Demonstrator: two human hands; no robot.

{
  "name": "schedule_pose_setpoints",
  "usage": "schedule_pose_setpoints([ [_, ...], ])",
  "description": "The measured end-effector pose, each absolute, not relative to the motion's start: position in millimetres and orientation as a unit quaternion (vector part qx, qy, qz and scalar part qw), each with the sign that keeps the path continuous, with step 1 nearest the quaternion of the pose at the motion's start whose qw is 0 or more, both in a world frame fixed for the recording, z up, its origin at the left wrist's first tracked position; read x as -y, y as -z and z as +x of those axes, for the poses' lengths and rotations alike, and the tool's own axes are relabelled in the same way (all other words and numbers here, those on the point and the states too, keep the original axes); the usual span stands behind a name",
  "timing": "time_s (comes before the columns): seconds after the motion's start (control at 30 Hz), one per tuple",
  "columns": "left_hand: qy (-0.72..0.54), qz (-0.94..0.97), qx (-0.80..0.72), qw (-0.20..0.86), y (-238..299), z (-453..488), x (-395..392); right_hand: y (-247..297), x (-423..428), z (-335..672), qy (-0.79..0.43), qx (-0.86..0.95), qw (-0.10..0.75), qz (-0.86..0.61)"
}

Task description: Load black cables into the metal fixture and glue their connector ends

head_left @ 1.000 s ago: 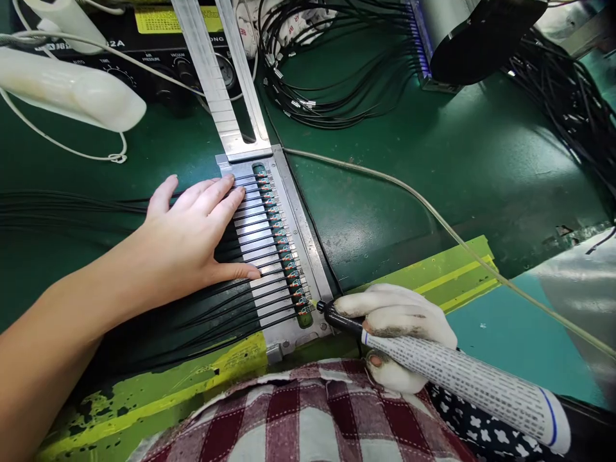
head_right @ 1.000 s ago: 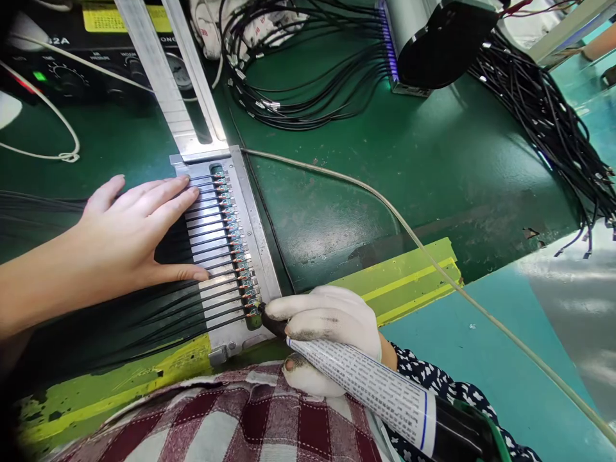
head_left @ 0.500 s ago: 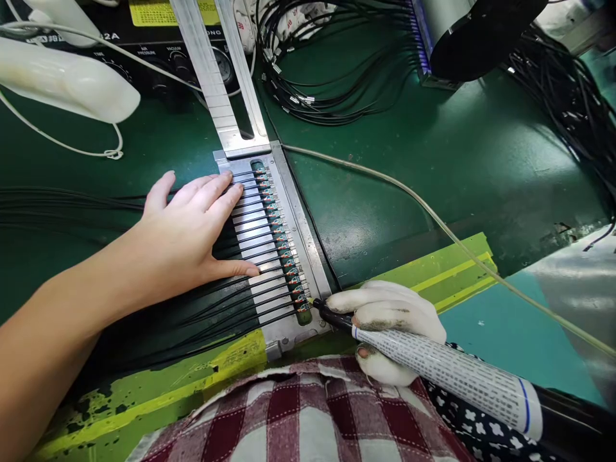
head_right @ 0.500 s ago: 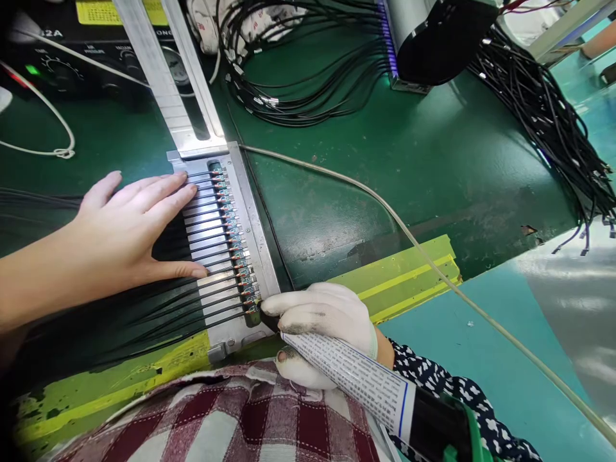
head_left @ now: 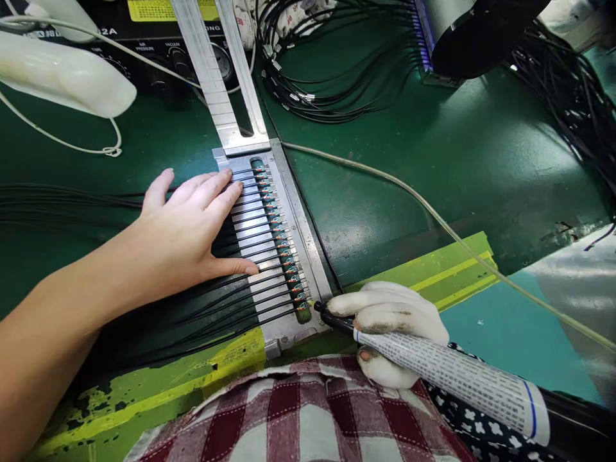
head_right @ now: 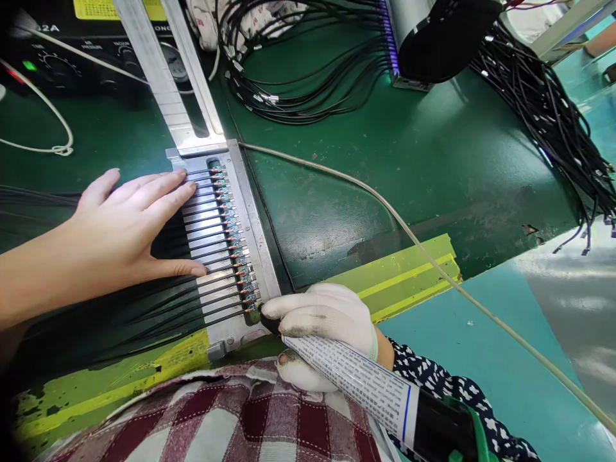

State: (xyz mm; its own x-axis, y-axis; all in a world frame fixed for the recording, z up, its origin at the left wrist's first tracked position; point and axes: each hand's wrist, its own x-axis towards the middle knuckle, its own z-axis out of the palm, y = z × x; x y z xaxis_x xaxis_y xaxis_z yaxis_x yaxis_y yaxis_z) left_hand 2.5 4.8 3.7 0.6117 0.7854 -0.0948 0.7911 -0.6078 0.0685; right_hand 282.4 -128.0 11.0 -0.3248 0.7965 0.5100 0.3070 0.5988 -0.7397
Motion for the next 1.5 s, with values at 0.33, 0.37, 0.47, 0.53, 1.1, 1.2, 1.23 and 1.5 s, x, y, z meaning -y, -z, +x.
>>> schedule_pose_setpoints([
  [0.33,0.024,0.897,-0.438,0.055,-1.6,1.1,-2.5,-9.3,128.3,282.8,-0.264,0.766,0.47,-0.351],
  [0.37,0.024,0.898,-0.436,0.054,-1.9,1.6,-2.4,-9.2,128.4,282.7,-0.264,0.765,0.471,-0.353],
  [0.47,0.032,0.899,-0.435,0.052,-3.5,3.0,-2.2,-9.9,128.4,282.4,-0.265,0.762,0.47,-0.359],
  [0.53,0.035,0.899,-0.434,0.048,-4.4,3.3,-2.3,-10.7,128.2,282.1,-0.264,0.762,0.467,-0.361],
  [1.1,0.033,0.899,-0.434,0.048,-2.6,1.5,-3.7,-15.2,126.7,282.2,-0.267,0.769,0.45,-0.366],
  [1.2,0.039,0.898,-0.435,0.046,-3.8,1.3,-3.7,-16.6,126.1,282.6,-0.268,0.771,0.446,-0.368],
  [1.23,0.04,0.899,-0.435,0.046,-4.2,1.2,-3.6,-16.8,125.8,282.7,-0.268,0.771,0.445,-0.368],
  [1.5,0.033,0.897,-0.438,0.051,-2.5,1.3,-2.9,-13.0,126.4,282.5,-0.268,0.768,0.45,-0.368],
])
